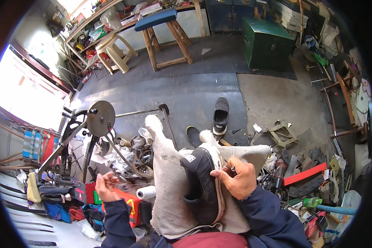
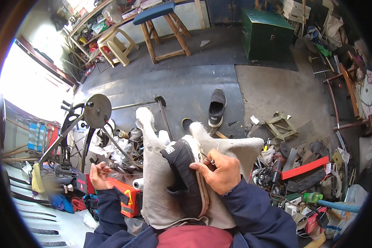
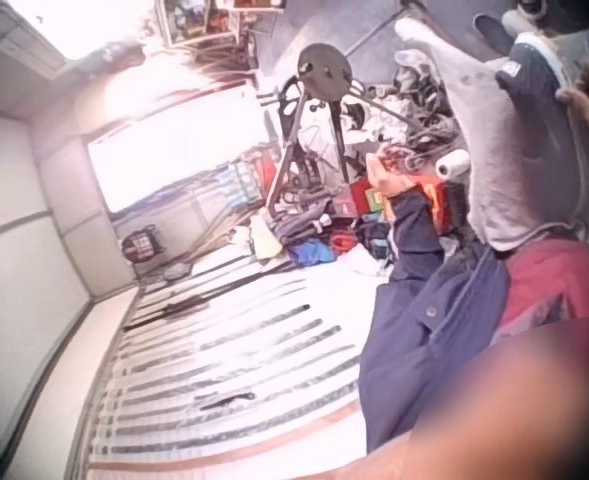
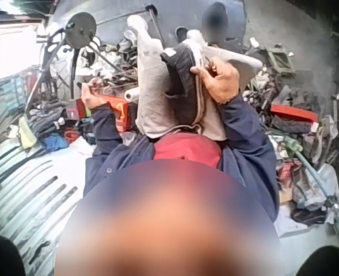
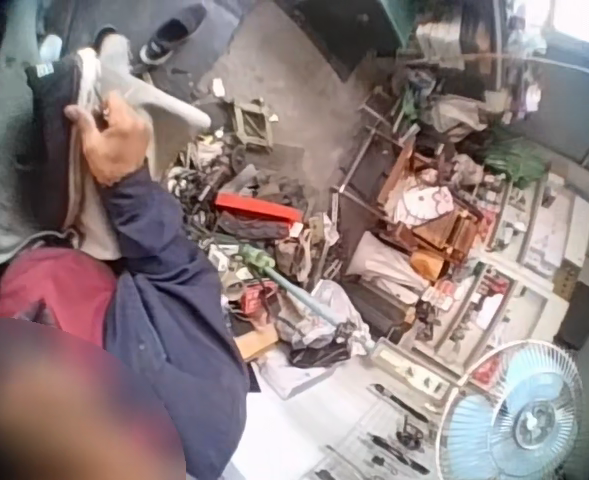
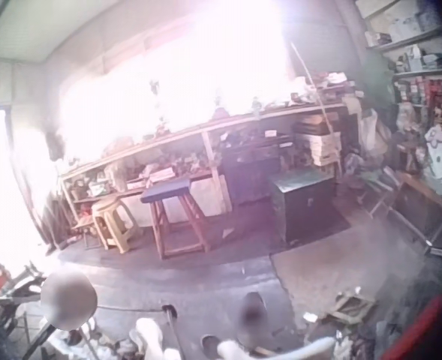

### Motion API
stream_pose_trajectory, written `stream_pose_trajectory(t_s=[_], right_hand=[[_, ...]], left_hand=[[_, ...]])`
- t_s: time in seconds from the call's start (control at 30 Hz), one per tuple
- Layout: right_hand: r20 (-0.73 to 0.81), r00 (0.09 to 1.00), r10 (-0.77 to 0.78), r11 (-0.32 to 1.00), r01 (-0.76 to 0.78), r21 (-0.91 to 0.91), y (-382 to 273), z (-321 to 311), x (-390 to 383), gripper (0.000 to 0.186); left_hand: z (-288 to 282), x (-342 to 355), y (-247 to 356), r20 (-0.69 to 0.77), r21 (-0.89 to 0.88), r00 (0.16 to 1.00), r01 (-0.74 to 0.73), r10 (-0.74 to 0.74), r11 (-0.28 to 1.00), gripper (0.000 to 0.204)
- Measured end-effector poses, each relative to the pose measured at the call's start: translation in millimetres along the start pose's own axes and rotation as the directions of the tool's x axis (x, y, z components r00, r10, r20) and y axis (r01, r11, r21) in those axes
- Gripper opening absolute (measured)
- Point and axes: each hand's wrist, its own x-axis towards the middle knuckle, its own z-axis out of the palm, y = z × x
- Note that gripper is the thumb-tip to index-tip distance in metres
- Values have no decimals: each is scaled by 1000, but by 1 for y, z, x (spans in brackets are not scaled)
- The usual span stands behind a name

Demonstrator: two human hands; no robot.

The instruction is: The person hand-sews a black slip-on shoe using a needle and white thread. They repeatedly insert the needle through the shoe's upper and pull the thread tight, working along the seam while holding the shoe steady.

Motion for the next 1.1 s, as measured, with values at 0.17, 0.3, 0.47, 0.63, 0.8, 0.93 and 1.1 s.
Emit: stream_pose_trajectory(t_s=[0.17, 0.3, 0.47, 0.63, 0.8, 0.93, 1.1], right_hand=[[7, 999, 41, 997, -41, 60, 1, -1, -2, 37], [37, 986, 166, 957, -170, 234, 21, -9, -7, 24], [-172, 914, 367, 862, -265, 432, 68, -37, 10, 11], [-146, 973, 179, 978, -193, -84, 53, -60, -10, 34], [176, 982, -74, 996, 65, 57, -1, -44, -35, 46], [253, 965, -68, 995, 48, 87, -15, -38, -34, 51], [238, 968, -84, 994, 64, 91, -14, -37, -34, 51]], left_hand=[[9, -14, 14, 122, 721, 969, -237, 216, 651, 25], [109, -107, 26, 395, 137, 893, -291, 217, 947, 39], [190, -146, 46, 795, 101, 568, 224, -213, 969, 42], [219, -141, 50, 798, 210, 520, 235, -306, 949, 43], [234, -142, 45, 774, 90, 548, 401, -317, 912, 35], [232, -143, 45, 745, 119, 548, 452, -381, 884, 28], [230, -143, 42, 751, 90, 558, 443, -353, 892, 25]])
